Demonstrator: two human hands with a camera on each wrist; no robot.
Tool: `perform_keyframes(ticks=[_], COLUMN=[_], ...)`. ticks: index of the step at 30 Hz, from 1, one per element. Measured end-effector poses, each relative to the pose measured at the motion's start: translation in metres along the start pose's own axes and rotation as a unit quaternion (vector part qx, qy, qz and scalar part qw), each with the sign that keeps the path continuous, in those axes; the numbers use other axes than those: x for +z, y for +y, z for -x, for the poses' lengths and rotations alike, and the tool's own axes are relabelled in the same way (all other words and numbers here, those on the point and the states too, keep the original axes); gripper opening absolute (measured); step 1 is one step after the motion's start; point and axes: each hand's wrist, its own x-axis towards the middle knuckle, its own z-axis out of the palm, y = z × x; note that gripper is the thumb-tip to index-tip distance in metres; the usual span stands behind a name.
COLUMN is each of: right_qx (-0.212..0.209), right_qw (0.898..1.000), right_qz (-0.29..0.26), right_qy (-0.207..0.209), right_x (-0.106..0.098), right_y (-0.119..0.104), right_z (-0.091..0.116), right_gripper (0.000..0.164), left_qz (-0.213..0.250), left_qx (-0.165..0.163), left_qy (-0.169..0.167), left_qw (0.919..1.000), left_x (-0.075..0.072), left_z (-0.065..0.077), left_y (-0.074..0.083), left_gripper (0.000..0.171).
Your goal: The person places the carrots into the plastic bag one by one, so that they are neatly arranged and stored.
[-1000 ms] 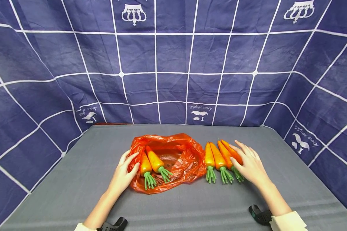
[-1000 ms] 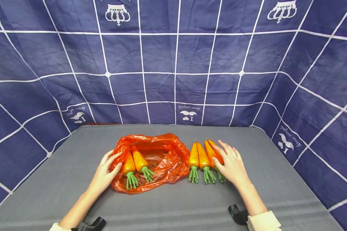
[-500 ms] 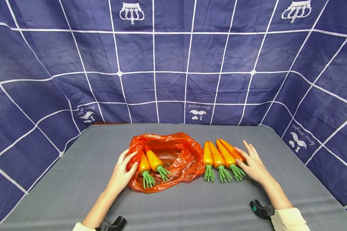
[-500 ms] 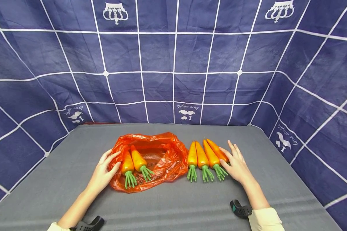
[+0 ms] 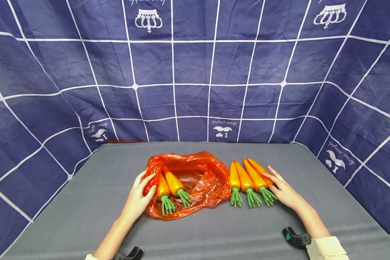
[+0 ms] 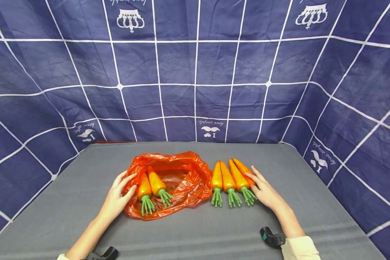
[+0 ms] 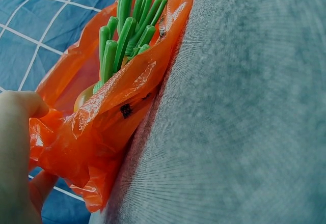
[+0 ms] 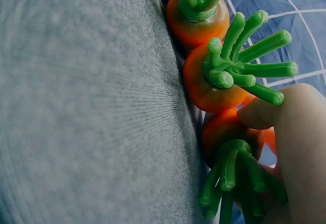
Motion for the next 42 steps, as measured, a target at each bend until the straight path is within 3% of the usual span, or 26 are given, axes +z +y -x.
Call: perform_keyframes(ticks=[7, 22, 32, 42], right_qx=[0.047, 0.077, 0.047, 0.038], right_qw=[0.997, 0.994, 0.994, 0.995], right_qz=[0.058, 0.08, 0.096, 0.094], right_qy=[-0.026, -0.026, 0.019, 0.008], right_x=[-0.004, -0.018, -0.024, -0.033], right_y=[-0.007, -0.019, -0.035, -0.071], right_z=[-0.002, -0.009, -0.015, -0.023], right_gripper=[0.036, 0.034, 0.036, 0.035], left_qz=[0.005, 0.0, -0.004, -0.004], left_qx=[0.014, 0.008, 0.006, 0.011], left_qy=[0.007, 0.004, 0.005, 0.008], left_qw=[0.9999, 1.0, 1.0, 0.9999], left_x=[0.001, 0.0, 0.0, 0.0], left_z=[0.001, -0.001, 0.0, -0.001], left_y=[0.0, 0.001, 0.001, 0.001], left_gripper=[0.037, 0.037, 0.037, 0.037])
